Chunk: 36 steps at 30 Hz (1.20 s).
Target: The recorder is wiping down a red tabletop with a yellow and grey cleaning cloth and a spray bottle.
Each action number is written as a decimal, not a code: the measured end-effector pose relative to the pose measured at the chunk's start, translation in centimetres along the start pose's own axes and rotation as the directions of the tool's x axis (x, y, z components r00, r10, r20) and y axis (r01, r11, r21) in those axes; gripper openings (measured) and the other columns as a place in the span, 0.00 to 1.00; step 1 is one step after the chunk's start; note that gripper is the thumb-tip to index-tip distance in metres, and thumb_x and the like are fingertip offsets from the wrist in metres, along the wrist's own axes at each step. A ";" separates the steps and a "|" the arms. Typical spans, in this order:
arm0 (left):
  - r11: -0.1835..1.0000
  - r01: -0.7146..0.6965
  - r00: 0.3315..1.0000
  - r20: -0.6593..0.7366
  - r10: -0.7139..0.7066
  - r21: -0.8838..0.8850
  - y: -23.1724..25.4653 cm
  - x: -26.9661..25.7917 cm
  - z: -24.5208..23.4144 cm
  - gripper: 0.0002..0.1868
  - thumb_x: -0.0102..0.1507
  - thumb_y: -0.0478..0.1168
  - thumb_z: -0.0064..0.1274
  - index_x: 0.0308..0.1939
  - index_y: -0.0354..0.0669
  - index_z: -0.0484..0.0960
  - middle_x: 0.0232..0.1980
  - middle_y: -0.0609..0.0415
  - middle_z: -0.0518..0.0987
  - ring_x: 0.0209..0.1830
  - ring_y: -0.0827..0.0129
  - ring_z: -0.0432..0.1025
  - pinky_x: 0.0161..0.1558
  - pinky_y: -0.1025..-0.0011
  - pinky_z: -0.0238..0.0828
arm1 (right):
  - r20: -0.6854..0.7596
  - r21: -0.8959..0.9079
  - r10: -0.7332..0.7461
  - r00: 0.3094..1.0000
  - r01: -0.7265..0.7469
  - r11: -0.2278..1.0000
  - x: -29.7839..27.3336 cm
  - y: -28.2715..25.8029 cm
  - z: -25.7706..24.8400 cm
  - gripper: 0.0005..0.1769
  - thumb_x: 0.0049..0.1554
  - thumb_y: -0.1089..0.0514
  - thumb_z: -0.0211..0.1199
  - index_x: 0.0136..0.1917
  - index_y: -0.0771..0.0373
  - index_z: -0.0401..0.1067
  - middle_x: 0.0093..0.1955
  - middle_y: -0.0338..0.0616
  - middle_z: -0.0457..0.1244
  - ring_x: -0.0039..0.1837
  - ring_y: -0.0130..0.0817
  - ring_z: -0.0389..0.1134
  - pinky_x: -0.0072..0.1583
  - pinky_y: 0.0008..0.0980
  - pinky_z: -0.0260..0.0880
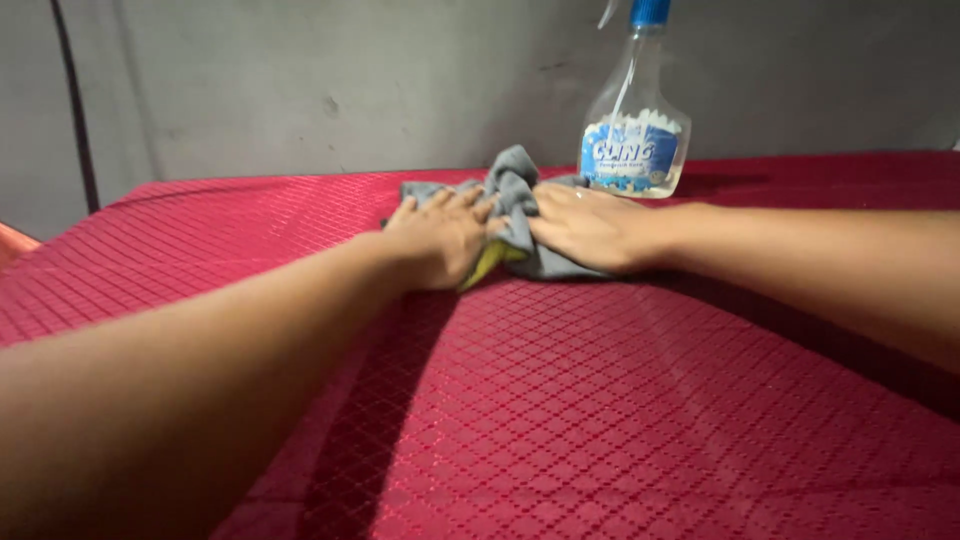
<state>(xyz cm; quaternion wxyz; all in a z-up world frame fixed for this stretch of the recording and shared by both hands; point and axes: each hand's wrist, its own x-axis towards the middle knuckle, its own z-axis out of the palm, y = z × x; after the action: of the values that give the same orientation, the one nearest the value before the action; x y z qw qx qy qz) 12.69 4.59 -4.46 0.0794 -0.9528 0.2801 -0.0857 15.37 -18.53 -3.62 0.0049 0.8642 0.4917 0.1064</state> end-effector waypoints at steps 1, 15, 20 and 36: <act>1.000 -0.003 1.000 0.004 0.003 -0.004 0.0 0.3 -0.1 0.30 0.69 0.52 0.35 0.77 0.62 0.58 0.83 0.47 0.45 0.81 0.41 0.42 0.71 0.32 0.45 | 0.004 0.004 0.003 1.000 -0.003 1.000 0.7 0.8 0.8 0.28 0.66 0.51 0.35 0.74 0.55 0.63 0.67 0.60 0.56 0.70 0.55 0.56 0.69 0.49 0.56; 0.704 0.661 0.750 0.193 -0.633 -0.258 6.1 -2.7 -5.1 0.38 0.70 0.61 0.24 0.82 0.55 0.44 0.85 0.50 0.37 0.84 0.39 0.31 0.69 0.21 0.21 | 0.128 -0.254 0.404 0.906 -0.364 0.896 0.5 -3.2 0.3 0.31 0.66 0.46 0.37 0.79 0.55 0.52 0.85 0.51 0.39 0.84 0.53 0.38 0.76 0.58 0.46; 0.697 0.663 0.744 0.145 -0.652 -0.272 9.9 -6.1 -6.1 0.37 0.69 0.58 0.26 0.81 0.49 0.48 0.84 0.45 0.40 0.83 0.37 0.33 0.68 0.20 0.23 | 0.148 -0.179 0.483 0.863 -0.457 0.871 -2.9 -6.8 -1.2 0.32 0.65 0.45 0.37 0.80 0.52 0.48 0.85 0.48 0.35 0.85 0.51 0.35 0.76 0.62 0.43; 0.997 -0.064 0.998 -0.019 0.064 0.033 8.7 -14.1 -4.8 0.31 0.72 0.60 0.26 0.78 0.64 0.62 0.84 0.44 0.51 0.81 0.38 0.45 0.71 0.32 0.40 | 0.196 0.164 0.143 0.970 -0.176 0.971 -10.7 -10.9 -5.7 0.43 0.64 0.32 0.35 0.83 0.58 0.43 0.85 0.51 0.40 0.86 0.43 0.34 0.79 0.43 0.31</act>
<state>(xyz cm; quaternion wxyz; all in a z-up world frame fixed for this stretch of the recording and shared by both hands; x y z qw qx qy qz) -4.49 4.61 -3.18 0.0948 -0.9410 0.3099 -0.0972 -0.23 -22.51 -1.15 -0.0369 0.9040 0.4255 -0.0184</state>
